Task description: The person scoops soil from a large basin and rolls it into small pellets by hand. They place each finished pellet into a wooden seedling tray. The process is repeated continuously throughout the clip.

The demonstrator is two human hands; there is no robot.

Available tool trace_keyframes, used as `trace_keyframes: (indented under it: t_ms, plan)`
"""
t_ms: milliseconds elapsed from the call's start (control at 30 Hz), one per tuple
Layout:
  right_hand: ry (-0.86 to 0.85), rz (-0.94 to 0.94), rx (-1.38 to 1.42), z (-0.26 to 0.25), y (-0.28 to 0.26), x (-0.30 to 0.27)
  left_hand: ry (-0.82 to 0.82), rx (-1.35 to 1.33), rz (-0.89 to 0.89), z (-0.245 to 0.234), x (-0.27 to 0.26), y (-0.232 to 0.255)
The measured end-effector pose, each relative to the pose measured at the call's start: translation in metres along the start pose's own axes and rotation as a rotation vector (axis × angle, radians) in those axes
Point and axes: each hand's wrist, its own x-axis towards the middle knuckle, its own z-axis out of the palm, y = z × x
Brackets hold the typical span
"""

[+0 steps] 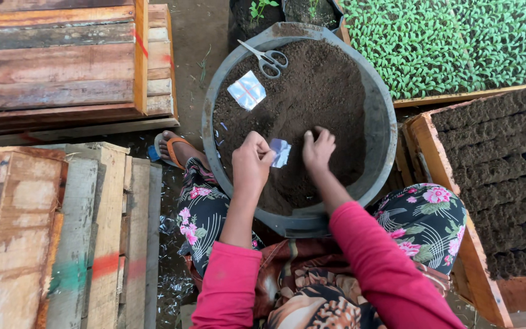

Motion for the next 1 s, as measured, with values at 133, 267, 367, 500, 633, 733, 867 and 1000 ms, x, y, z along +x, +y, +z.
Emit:
trace_keyframes:
  t_ms: [133,267,367,500,633,733,867,1000]
  plan:
    - [-0.036,0.323,0.174,-0.001,-0.062,-0.039,-0.002,0.084,0.057,0.010,0.004,-0.013]
    - [0.022,0.466,0.524,0.025,-0.068,-0.033,0.032,0.250,0.191,0.018,0.002,-0.011]
    - [0.007,0.658,0.840,0.034,-0.067,-0.025,0.024,0.282,0.171,0.014,-0.001,-0.008]
    - [-0.177,1.060,1.372,-0.043,-0.153,-0.026,-0.010,0.249,0.107,0.013,-0.003,-0.005]
    - [-0.195,1.082,1.465,-0.103,-0.197,-0.025,-0.046,0.260,0.082,0.023,0.000,-0.010]
    - [-0.186,1.088,1.558,-0.111,-0.196,-0.019,-0.093,0.303,0.065,0.030,0.000,-0.008]
    - [-0.293,0.992,1.540,-0.095,-0.170,-0.012,-0.159,0.383,0.064,0.048,0.003,-0.022]
    - [-0.263,0.930,1.479,-0.084,-0.161,-0.008,-0.225,0.405,0.037,0.070,0.008,-0.045]
